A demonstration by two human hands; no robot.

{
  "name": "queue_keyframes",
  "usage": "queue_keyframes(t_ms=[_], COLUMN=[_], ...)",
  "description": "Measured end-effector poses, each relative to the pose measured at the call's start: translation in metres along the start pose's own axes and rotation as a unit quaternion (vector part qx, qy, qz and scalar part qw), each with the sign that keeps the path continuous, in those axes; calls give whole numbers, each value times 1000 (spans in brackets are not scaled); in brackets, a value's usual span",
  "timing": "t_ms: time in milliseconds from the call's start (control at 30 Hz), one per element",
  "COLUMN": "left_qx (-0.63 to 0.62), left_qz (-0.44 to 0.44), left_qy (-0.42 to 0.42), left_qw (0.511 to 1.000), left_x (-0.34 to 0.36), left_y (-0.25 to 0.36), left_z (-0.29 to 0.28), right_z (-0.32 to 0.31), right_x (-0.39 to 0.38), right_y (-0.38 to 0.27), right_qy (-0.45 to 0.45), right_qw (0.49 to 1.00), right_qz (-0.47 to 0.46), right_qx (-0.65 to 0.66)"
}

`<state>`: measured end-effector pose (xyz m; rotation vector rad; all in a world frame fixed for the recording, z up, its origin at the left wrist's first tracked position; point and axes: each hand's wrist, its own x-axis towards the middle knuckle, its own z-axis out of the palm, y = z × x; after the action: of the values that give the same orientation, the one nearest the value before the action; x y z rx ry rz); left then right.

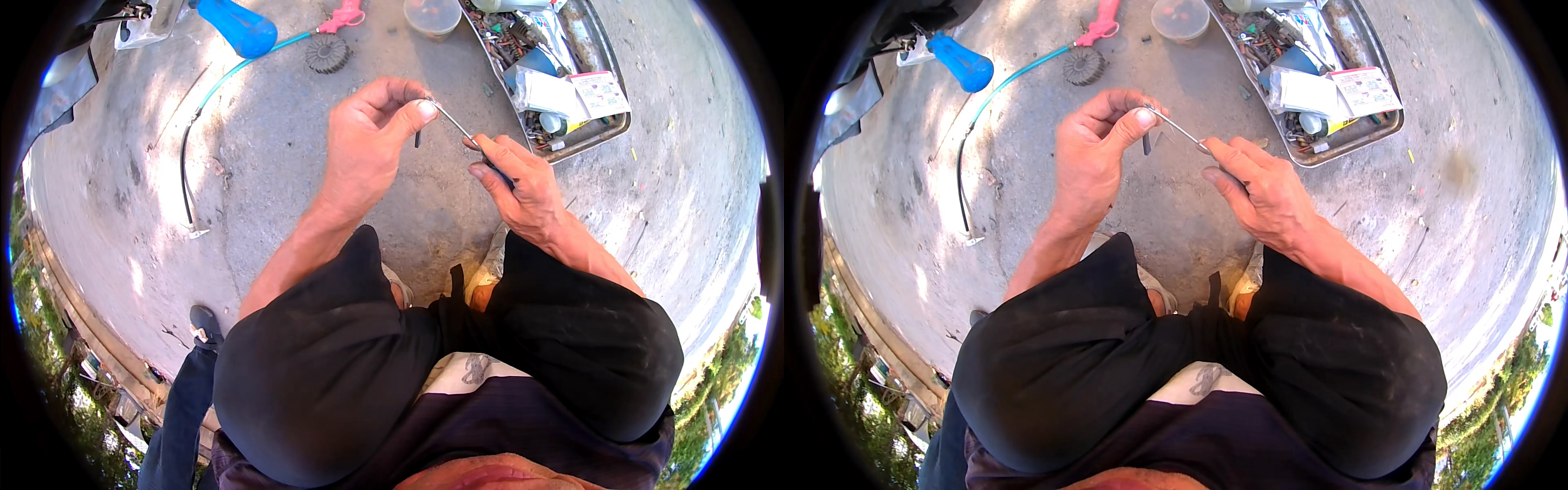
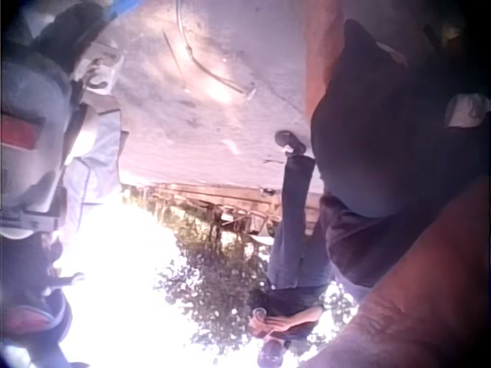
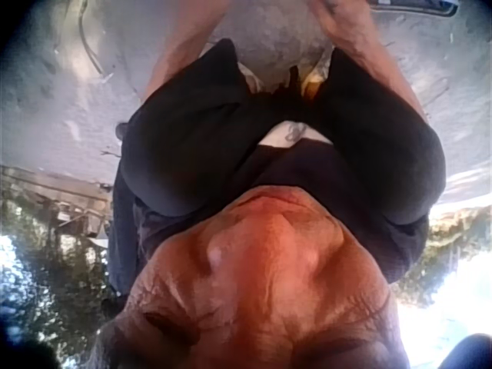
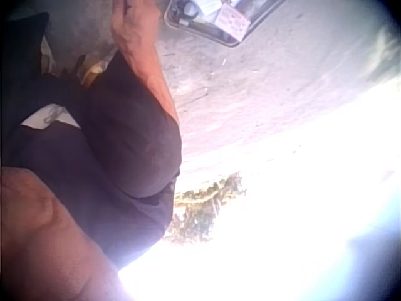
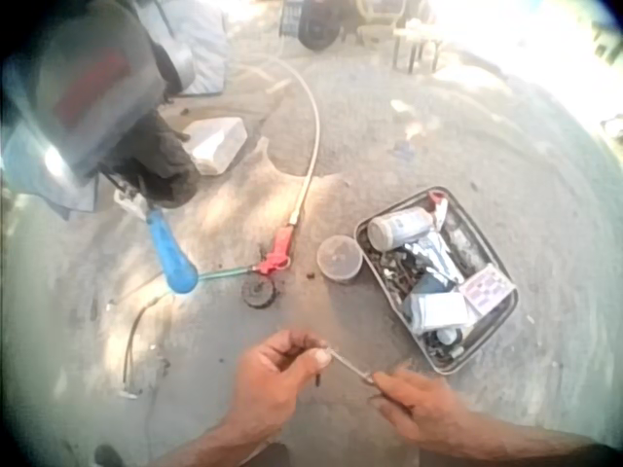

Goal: The person works on the rear wheel area of a motorcycle, using a screwdriver to adjust components. They open a small package, extract a thin metal piece, and apply a dark liquid from a bottle onto the wheel hub. The person then uses the screwdriver to manipulate parts near the tire and hub.

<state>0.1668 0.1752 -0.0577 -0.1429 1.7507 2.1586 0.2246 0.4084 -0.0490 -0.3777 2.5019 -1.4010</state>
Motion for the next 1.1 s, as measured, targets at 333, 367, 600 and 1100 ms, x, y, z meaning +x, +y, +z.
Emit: queue_keyframes(t_ms=[333,367,600,1100], left_qx=[-7,12,74,126], left_qz=[-14,-16,-59,-30], left_qy=[-8,-10,-15,-66], left_qw=[1000,1000,995,989], left_x=[-2,-3,-5,-8], left_y=[-7,-9,-20,-106], left_z=[1,2,2,37], right_z=[17,18,23,31], right_x=[-5,-6,-11,-49], right_y=[22,24,31,91], right_qy=[-1,-1,10,-15], right_qw=[1000,1000,998,986], right_qz=[-4,-4,-7,88], right_qx=[-19,-26,-68,-141])
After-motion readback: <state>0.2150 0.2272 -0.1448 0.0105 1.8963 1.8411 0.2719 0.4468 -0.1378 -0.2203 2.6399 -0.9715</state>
